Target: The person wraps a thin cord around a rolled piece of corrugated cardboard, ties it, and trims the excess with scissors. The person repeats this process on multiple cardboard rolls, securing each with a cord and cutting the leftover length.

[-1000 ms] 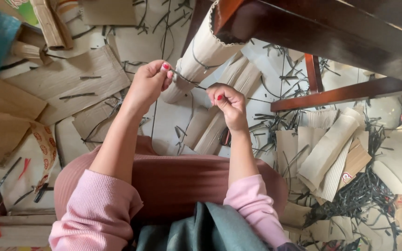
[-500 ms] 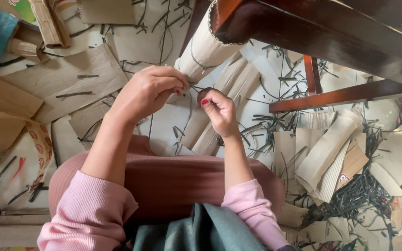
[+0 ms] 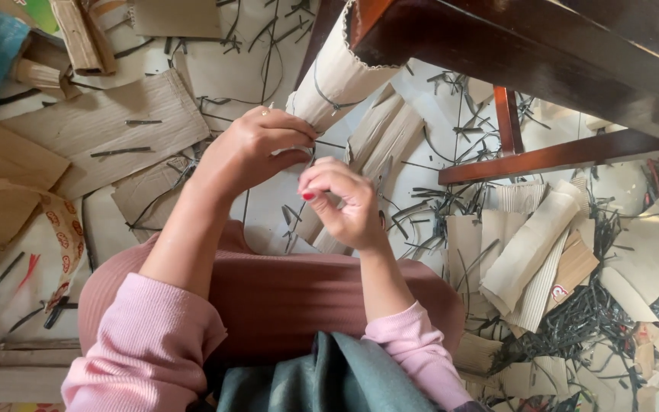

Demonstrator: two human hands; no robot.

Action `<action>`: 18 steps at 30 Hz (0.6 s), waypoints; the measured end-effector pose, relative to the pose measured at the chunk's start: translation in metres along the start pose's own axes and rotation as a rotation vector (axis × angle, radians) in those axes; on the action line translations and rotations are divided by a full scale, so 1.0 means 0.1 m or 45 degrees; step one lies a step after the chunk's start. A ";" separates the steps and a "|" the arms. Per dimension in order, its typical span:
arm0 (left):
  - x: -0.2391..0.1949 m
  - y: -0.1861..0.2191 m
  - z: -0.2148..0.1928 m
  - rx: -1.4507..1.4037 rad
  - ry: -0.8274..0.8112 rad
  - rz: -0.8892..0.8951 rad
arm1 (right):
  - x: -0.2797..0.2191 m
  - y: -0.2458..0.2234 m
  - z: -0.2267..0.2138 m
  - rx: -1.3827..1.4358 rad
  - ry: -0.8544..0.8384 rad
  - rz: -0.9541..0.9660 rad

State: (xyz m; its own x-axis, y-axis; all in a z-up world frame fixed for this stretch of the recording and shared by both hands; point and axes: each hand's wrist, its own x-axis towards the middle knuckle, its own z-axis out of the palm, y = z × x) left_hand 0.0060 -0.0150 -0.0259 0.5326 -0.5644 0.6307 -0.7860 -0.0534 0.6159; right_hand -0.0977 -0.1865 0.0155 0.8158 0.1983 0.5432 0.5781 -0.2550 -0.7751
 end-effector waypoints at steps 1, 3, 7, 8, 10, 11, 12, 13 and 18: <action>-0.01 -0.03 0.05 0.002 0.004 0.001 | 0.01 -0.01 0.04 -0.001 -0.003 -0.003; -0.03 -0.10 0.15 0.038 0.146 0.081 | 0.02 -0.01 0.11 -0.008 0.042 -0.072; -0.03 -0.08 0.13 0.023 0.183 0.107 | 0.08 -0.06 0.13 -0.064 0.082 -0.114; -0.03 -0.09 0.14 0.011 0.172 0.082 | 0.08 -0.02 0.11 -0.149 0.117 -0.162; -0.02 -0.11 0.14 -0.001 0.163 0.056 | 0.07 0.06 0.06 -0.234 0.149 -0.209; -0.02 -0.11 0.14 0.030 0.156 0.054 | 0.07 0.10 0.02 -0.393 0.143 -0.257; -0.01 -0.11 0.13 0.061 0.148 0.052 | 0.07 0.15 -0.01 -0.553 0.138 -0.305; 0.01 -0.06 0.09 0.060 0.147 0.052 | 0.07 0.20 -0.01 -0.553 0.138 -0.304; 0.04 0.04 0.01 0.102 0.102 -0.002 | 0.15 0.32 0.11 -0.750 0.418 -0.454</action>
State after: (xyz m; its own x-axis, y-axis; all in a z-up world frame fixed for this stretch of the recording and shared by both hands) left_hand 0.0044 -0.0182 -0.0209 0.5547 -0.4969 0.6673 -0.8060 -0.1221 0.5791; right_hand -0.0671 -0.1816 -0.0046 0.4874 0.0952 0.8680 0.6447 -0.7096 -0.2842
